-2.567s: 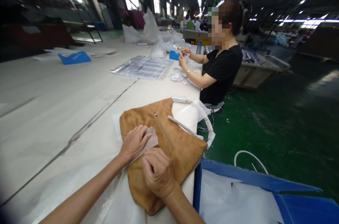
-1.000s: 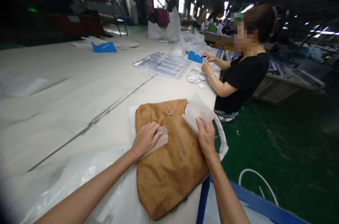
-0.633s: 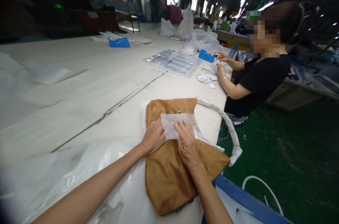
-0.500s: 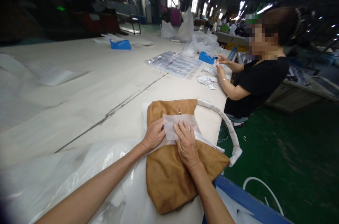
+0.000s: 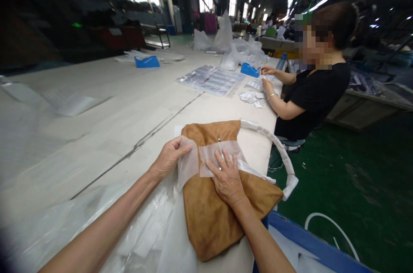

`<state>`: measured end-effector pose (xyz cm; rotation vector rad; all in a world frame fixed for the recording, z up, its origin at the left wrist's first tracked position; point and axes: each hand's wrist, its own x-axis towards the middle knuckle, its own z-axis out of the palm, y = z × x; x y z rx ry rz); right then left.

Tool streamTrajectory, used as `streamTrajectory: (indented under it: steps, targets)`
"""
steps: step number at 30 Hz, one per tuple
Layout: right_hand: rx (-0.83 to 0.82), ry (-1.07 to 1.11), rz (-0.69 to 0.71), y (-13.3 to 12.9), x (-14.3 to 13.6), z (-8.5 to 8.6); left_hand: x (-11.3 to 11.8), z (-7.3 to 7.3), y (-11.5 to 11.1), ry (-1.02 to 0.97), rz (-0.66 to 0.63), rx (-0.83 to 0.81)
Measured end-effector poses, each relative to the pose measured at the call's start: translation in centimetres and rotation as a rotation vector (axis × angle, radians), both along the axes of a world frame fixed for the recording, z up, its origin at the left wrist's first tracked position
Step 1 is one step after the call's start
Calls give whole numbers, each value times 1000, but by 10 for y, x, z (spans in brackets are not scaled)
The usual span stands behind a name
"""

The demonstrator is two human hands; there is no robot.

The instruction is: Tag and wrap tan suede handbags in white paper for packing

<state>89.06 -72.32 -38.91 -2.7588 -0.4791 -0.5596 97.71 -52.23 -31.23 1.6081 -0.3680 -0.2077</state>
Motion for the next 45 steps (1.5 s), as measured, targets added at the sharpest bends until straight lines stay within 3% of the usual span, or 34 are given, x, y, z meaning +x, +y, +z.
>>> streamTrajectory:
  steps: [4,7,10,16,21,26,33,45]
  targets:
    - [18,-41,36,-1,0,-4,5,0,-28,-42,-70,110]
    - [48,-62,48,-1,1,-6,8,-10,-49,-79,-98,241]
    - [128,-67,51,-1,0,-6,9,-20,-57,-98,-111,374]
    - [490,31,105,-13,-1,-2,7,-30,-48,-126,-143,495]
    - [791,49,93,-22,-2,1,8,-26,-41,-170,-139,498]
    - [810,51,76,-20,-2,0,6,-18,-32,-231,-113,514]
    - [823,61,26,-15,-2,8,4,-25,-32,-217,-48,563]
    - [1005,110,-64,-21,-3,14,-7,-26,-36,-250,77,672]
